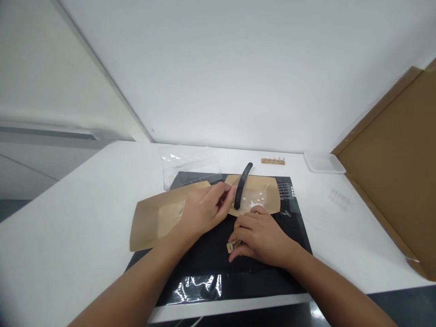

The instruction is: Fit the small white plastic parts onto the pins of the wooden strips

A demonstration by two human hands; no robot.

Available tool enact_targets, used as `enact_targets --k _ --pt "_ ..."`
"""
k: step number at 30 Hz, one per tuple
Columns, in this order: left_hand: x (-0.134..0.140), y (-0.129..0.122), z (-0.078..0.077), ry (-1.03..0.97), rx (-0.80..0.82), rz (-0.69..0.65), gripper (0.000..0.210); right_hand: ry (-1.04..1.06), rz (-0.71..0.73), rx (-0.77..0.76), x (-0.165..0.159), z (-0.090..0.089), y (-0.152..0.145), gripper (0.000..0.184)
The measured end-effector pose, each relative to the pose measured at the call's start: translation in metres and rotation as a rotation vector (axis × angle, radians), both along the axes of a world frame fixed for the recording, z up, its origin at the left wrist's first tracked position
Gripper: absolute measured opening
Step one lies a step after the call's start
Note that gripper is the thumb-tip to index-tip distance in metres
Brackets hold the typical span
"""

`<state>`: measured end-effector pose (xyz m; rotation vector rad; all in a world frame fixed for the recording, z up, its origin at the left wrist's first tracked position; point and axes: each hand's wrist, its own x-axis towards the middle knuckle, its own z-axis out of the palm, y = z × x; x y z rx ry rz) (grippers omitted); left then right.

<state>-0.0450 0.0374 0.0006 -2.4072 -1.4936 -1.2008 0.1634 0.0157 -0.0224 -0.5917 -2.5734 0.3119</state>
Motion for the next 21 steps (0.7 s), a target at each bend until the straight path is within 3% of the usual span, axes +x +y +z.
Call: enact_targets --k 21 --pt "0.0033 -0.0014 -0.0027 0.031 0.134 0.017 0.029 0.007 0.003 0.053 0.0020 -0.0020 -0.0011 0.040"
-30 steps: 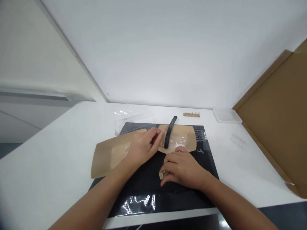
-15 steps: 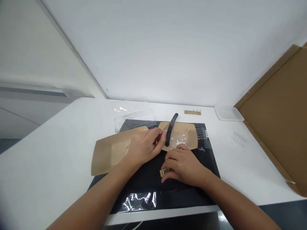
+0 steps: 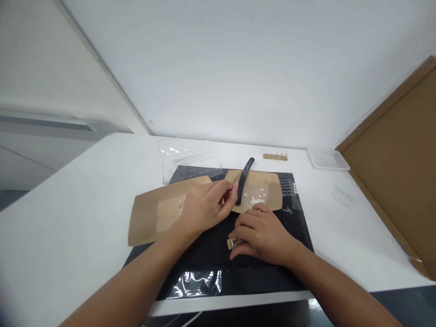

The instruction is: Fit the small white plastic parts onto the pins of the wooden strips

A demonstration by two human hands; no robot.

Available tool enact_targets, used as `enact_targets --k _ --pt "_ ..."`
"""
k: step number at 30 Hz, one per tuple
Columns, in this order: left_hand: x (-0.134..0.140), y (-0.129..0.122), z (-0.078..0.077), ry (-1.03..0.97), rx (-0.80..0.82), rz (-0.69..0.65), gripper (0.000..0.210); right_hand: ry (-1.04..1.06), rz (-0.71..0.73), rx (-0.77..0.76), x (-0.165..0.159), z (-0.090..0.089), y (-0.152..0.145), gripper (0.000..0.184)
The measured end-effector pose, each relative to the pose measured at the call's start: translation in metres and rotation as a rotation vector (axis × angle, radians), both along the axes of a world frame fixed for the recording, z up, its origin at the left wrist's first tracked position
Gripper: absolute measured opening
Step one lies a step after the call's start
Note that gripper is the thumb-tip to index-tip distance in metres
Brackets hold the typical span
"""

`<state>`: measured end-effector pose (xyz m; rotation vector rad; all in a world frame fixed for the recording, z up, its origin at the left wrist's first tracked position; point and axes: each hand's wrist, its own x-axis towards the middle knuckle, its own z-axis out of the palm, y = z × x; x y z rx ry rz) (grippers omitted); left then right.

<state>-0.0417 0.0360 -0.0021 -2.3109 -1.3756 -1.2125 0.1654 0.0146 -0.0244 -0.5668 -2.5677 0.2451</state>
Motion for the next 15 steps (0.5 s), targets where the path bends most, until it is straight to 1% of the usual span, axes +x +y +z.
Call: enact_targets --k 3,5,11,15 --pt "0.0005 -0.0012 0.0007 -0.001 0.007 0.008 0.028 0.042 0.035 0.001 0.0018 -0.0011 0.0016 0.043" --pt "0.0011 -0.0021 0.0013 -0.011 0.016 0.013 0.029 0.057 0.063 0.001 0.0024 -0.0015 0.0025 0.041" --pt "0.0022 -0.0029 0.0021 -0.026 0.035 0.024 0.027 0.046 0.133 0.001 0.0031 -0.0017 0.0040 0.026" --pt "0.0018 -0.0024 0.0008 -0.008 0.026 0.035 0.027 0.064 0.161 0.029 0.0018 -0.0020 0.0033 0.019"
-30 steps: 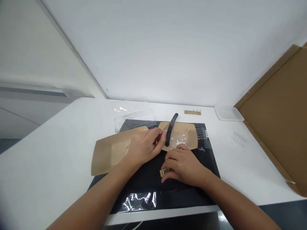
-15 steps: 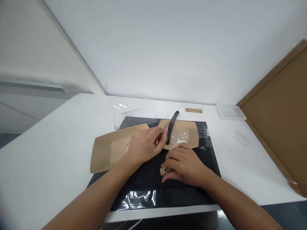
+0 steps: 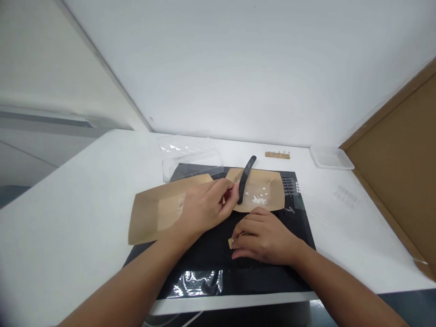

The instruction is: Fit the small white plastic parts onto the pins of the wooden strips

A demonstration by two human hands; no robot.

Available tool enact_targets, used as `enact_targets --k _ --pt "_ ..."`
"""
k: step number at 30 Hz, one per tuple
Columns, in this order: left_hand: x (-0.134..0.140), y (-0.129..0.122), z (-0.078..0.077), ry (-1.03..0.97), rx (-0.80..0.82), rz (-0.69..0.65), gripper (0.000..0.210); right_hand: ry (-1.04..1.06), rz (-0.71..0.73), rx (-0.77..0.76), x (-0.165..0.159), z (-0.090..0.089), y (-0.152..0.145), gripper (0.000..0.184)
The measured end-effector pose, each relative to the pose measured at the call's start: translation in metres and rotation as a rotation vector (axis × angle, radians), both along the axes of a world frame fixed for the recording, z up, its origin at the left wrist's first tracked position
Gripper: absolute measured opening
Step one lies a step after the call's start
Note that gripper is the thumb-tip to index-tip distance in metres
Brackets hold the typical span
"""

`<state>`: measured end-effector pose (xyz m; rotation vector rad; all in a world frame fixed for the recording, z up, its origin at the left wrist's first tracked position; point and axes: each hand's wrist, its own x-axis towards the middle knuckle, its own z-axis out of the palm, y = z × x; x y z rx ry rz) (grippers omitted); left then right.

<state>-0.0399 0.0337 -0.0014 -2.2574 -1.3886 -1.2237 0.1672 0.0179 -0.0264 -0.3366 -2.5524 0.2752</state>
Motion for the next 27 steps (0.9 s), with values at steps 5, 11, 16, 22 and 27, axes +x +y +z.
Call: enact_targets --k 5,11,16,22,27 --pt "0.000 0.001 -0.002 0.005 -0.012 0.010 0.029 -0.018 -0.002 0.085 -0.003 0.002 -0.004 0.017" --pt "0.001 0.001 -0.004 -0.004 -0.041 0.025 0.028 -0.084 -0.025 0.194 -0.007 0.008 -0.013 0.016" --pt "0.002 0.002 -0.006 -0.010 -0.031 0.037 0.029 -0.103 -0.040 0.213 -0.009 0.012 -0.016 0.017" --pt "0.002 0.002 -0.004 -0.026 -0.008 0.031 0.026 -0.139 -0.035 0.183 -0.009 0.014 -0.016 0.018" --pt "0.002 -0.001 -0.002 -0.036 -0.015 0.025 0.026 -0.129 -0.049 0.187 -0.009 0.012 -0.017 0.017"
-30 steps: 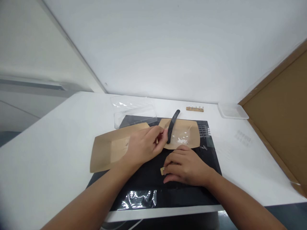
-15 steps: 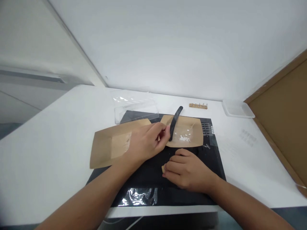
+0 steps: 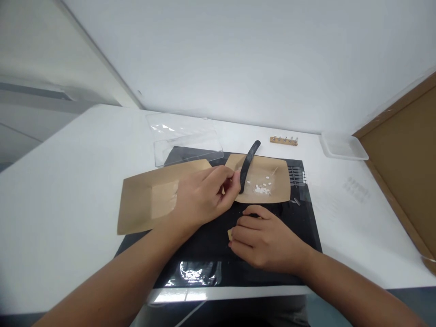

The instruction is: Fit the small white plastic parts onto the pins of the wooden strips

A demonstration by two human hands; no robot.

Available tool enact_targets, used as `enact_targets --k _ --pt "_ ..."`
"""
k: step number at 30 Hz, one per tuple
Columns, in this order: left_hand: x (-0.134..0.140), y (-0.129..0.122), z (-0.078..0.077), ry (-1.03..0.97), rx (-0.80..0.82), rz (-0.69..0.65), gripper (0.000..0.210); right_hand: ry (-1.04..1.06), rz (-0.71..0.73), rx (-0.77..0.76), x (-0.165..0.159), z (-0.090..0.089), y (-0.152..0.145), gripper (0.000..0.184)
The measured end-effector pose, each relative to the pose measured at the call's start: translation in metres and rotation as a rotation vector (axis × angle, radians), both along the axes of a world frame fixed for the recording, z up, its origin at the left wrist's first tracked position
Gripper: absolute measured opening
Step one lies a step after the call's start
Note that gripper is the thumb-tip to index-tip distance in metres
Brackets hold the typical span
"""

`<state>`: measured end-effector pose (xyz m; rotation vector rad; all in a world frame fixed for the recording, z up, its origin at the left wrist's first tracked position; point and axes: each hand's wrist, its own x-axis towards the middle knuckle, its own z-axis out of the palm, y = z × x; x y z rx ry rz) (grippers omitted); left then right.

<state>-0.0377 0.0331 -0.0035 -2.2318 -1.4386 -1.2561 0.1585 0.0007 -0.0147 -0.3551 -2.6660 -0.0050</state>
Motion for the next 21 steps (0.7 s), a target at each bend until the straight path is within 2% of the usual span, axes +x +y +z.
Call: enact_targets --k 5,10,16,21 --pt "0.0006 -0.0011 0.0005 0.007 -0.065 0.010 0.028 -0.025 0.003 -0.010 0.0006 -0.0027 0.0001 0.020" --pt "0.0007 0.0011 -0.0020 0.013 -0.060 0.009 0.028 -0.033 0.000 0.005 0.0015 -0.0049 0.0002 0.018" --pt "0.0012 -0.0003 -0.0006 0.016 -0.064 0.013 0.030 0.013 0.021 0.100 -0.0008 -0.0027 0.0013 0.023" --pt "0.0003 -0.0004 0.0010 0.004 -0.053 0.001 0.029 0.074 -0.029 0.181 -0.0045 -0.0035 -0.0008 0.027"
